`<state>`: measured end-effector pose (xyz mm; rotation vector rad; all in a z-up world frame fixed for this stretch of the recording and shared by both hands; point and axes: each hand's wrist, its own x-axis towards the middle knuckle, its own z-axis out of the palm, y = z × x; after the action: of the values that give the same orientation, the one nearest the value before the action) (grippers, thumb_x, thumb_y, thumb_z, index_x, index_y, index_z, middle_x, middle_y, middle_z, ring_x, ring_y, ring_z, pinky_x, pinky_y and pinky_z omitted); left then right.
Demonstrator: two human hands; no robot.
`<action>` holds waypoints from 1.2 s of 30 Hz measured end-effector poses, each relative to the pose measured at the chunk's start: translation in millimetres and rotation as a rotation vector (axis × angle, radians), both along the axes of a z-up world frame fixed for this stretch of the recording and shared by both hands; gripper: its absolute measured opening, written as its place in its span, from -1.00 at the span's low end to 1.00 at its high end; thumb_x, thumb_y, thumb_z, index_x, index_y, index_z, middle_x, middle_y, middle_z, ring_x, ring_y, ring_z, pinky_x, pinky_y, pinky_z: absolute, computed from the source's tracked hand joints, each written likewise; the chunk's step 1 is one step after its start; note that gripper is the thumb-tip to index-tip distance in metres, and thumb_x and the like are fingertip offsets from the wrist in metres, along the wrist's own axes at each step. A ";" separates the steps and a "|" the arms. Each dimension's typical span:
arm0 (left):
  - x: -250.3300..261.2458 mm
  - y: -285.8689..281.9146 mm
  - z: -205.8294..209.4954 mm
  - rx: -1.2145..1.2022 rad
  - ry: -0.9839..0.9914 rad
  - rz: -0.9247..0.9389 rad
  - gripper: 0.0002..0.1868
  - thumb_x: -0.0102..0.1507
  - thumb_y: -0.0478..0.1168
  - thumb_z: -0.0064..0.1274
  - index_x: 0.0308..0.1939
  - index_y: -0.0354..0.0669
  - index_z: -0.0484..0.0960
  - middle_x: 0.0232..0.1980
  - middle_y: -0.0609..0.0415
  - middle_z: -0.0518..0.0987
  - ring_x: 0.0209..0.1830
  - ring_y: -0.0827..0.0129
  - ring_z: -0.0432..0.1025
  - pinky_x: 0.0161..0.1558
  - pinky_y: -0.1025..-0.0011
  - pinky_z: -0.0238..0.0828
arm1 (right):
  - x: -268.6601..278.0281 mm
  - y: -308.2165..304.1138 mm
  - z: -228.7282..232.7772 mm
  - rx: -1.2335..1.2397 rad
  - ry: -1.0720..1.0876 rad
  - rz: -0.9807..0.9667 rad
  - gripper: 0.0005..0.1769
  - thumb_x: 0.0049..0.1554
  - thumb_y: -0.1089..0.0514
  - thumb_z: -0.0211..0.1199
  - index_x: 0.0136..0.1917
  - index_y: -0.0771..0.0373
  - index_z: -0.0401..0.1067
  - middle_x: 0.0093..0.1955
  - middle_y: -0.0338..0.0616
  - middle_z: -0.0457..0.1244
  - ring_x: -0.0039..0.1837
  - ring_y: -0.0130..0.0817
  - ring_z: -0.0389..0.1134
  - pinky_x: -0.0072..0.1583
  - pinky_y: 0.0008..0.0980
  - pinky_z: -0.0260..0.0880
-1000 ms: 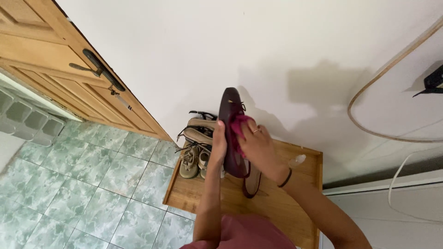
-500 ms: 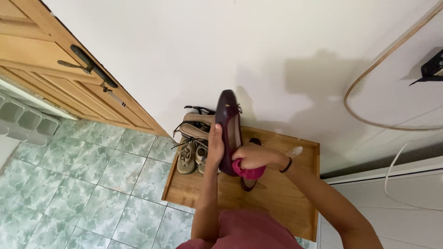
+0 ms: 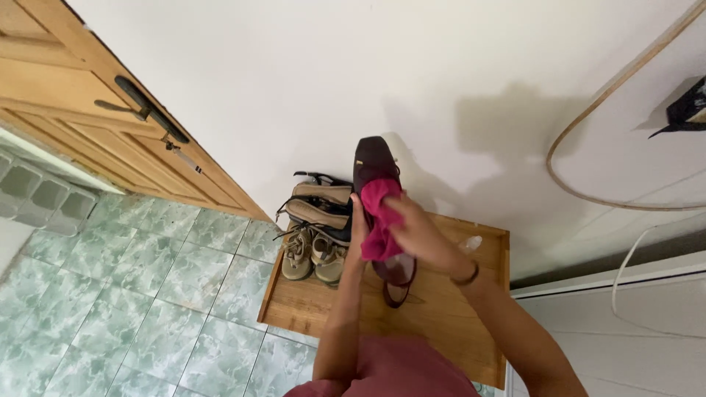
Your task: Cleaning a pair of shoes with a cloth and placing them on a shoe rack.
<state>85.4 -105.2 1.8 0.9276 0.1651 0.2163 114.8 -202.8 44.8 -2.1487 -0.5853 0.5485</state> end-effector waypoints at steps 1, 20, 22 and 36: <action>0.3 3.7 -0.5 -0.002 -0.002 -0.005 -0.16 0.41 0.40 -0.46 0.56 -0.07 0.19 0.54 -0.13 0.21 0.48 0.03 0.15 0.48 0.06 -0.07 | -3.1 -2.8 -21.2 -0.002 -0.002 -0.005 -0.71 0.27 0.38 -0.01 0.20 0.21 0.41 0.05 -0.18 0.29 -0.15 -0.47 0.37 -0.21 -0.70 0.47; -11.7 7.4 30.9 0.165 0.170 -0.068 0.00 0.34 0.49 -0.47 0.62 -0.12 -0.14 0.65 -0.18 -0.13 0.62 -0.08 -0.15 0.55 -0.04 -0.25 | 18.4 17.3 -43.3 -0.208 -1.246 0.044 -0.72 0.06 0.29 0.25 0.07 0.38 0.48 -0.01 0.19 0.26 0.27 0.07 0.31 0.44 0.61 -0.28; -14.7 6.1 42.5 0.268 0.091 -0.038 -0.05 0.39 0.42 -0.47 0.62 -0.17 -0.15 0.65 -0.21 -0.16 0.62 -0.11 -0.17 0.54 -0.04 -0.23 | 27.1 20.3 -60.3 -0.216 -1.289 0.010 -0.71 0.10 0.31 0.19 0.11 0.42 0.45 -0.06 0.19 0.24 0.24 0.09 0.32 0.45 0.64 -0.31; -23.9 18.8 50.8 0.184 0.268 -0.023 0.04 0.30 0.52 -0.48 0.63 -0.07 -0.19 0.67 -0.11 -0.21 0.66 -0.03 -0.24 0.56 -0.05 -0.38 | -39.9 -2.2 -47.1 -0.173 -0.819 0.259 -0.56 -0.21 0.35 0.36 0.00 0.41 0.51 0.18 0.37 0.24 0.09 0.16 0.41 0.52 0.47 -0.44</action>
<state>61.5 -86.5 52.6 1.1400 0.3864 0.0857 74.9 -205.1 -2.3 -2.4418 -1.3063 -0.1973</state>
